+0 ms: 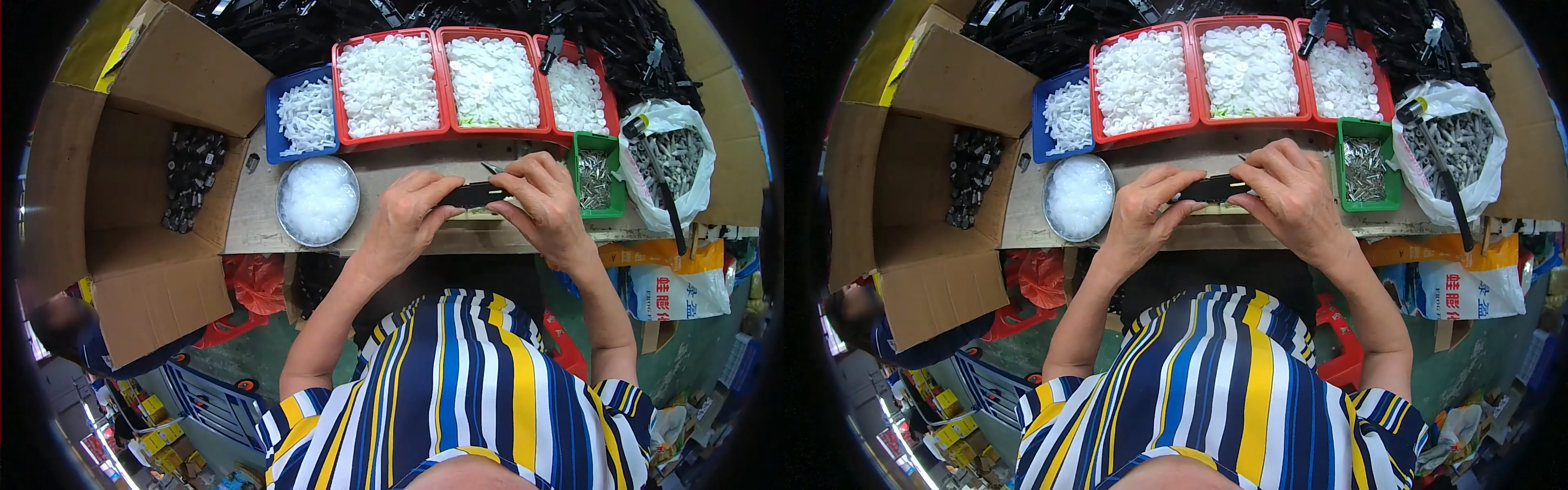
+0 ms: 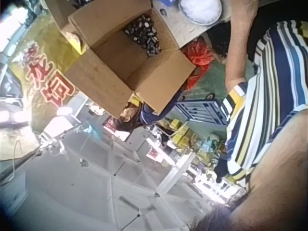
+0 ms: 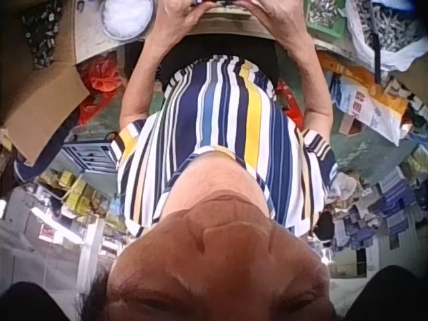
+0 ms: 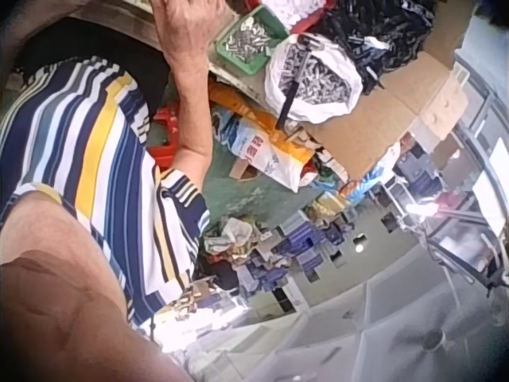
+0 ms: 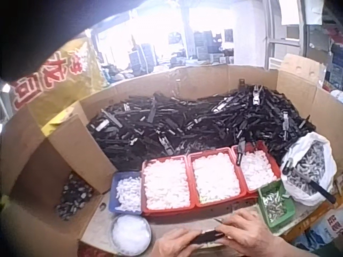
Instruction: The person assembles small padlocks at a workbench. They pick up a black lock body, insert a white plastic component and a metal pin, and use pliers to secure the parts. The finished locks are placed into a cardboard box. The process is repeated continuously with components from various trays.
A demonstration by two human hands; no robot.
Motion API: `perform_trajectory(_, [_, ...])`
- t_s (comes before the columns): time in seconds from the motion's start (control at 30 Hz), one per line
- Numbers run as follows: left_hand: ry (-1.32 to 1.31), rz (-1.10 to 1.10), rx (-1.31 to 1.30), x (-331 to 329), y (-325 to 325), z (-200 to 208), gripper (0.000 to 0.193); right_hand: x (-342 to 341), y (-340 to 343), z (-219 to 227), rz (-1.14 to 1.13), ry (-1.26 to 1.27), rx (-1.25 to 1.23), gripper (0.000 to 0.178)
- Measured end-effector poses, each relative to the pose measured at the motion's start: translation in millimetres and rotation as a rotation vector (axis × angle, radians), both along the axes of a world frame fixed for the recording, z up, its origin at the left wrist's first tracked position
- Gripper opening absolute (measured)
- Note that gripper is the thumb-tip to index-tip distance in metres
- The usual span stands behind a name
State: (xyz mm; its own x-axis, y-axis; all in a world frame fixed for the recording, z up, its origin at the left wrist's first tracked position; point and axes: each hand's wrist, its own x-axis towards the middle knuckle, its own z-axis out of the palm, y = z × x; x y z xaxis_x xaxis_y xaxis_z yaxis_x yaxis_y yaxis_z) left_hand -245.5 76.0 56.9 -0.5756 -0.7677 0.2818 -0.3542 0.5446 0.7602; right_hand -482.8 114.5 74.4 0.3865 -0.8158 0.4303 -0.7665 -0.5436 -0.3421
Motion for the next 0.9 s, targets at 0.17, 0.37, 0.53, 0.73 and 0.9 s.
perform_trajectory(0.17, [-0.022, 0.111, -0.041, 9.3, 2.2, 5.1, 0.057, -2.5, -3.2, -29.0, 0.007, -0.091, 0.15, 0.029])
perform_trajectory(0.37, [-0.129, 0.233, -0.06, 32.9, 11.2, -5.8, 0.061, 8.6, -1.0, -42.6, 0.018, -0.127, 0.226, 0.03])
perform_trajectory(0.53, [-0.145, 0.273, -0.079, 34.5, 13.8, -10.5, 0.055, 15.3, -3.6, -43.1, 0.001, -0.062, 0.203, 0.028])
perform_trajectory(0.73, [-0.118, 0.234, -0.167, 19.4, 15.0, -16.4, 0.042, 19.8, -4.9, -41.4, 0.001, -0.027, 0.198, 0.028])
perform_trajectory(0.9, [-0.102, 0.062, -0.237, -10.2, 16.0, -34.3, 0.034, 18.7, -3.4, -41.7, -0.002, -0.023, 0.21, 0.029])
